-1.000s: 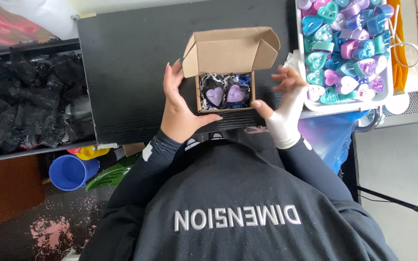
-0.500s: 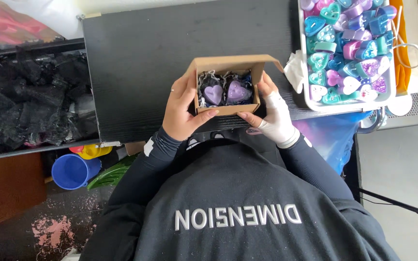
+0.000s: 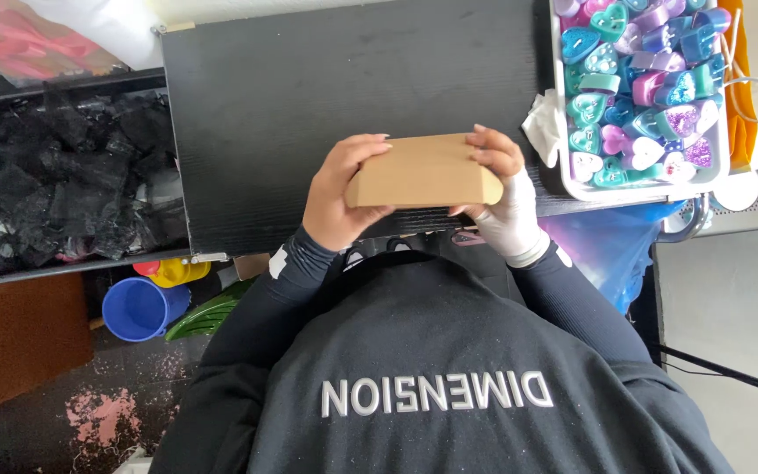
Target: The person wipes a table, fills a cardboard box with shredded paper, and wipes several heart-shaped soaps before placing them into small black bags. They put the bags into the box, close it, and tie a pink ribbon around the outside.
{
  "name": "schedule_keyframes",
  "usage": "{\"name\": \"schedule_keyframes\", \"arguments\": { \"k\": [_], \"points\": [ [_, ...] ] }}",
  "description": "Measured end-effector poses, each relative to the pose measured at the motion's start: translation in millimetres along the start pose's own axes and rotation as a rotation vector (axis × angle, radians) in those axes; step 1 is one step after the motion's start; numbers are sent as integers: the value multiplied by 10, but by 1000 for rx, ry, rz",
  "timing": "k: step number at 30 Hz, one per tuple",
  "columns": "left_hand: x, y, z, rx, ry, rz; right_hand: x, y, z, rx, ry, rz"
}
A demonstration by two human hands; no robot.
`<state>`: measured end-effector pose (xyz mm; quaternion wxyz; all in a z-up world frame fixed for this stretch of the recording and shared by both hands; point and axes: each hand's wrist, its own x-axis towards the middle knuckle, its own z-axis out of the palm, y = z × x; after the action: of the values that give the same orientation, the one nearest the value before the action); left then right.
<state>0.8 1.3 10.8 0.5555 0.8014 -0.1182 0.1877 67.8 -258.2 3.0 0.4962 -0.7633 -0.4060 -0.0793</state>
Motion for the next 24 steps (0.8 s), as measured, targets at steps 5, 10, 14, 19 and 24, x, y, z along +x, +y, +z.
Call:
{"name": "schedule_keyframes", "arguments": {
  "k": [5,10,14,19,24],
  "points": [
    [13,-6,23,126,-67,134,-94,75,16,252,31,110],
    [-118,-154,110,64,-65,108,-173,-20,26,390,-11,224],
    [-110,-149,113,122,-54,221,-54,-226,-74,236,-104,178],
    [-123,-152,130,236,-40,287,-21,-294,-84,544,-61,331],
    [-146,-174,137,256,-29,327,78,-433,-159,625,-11,499]
  ]
}}
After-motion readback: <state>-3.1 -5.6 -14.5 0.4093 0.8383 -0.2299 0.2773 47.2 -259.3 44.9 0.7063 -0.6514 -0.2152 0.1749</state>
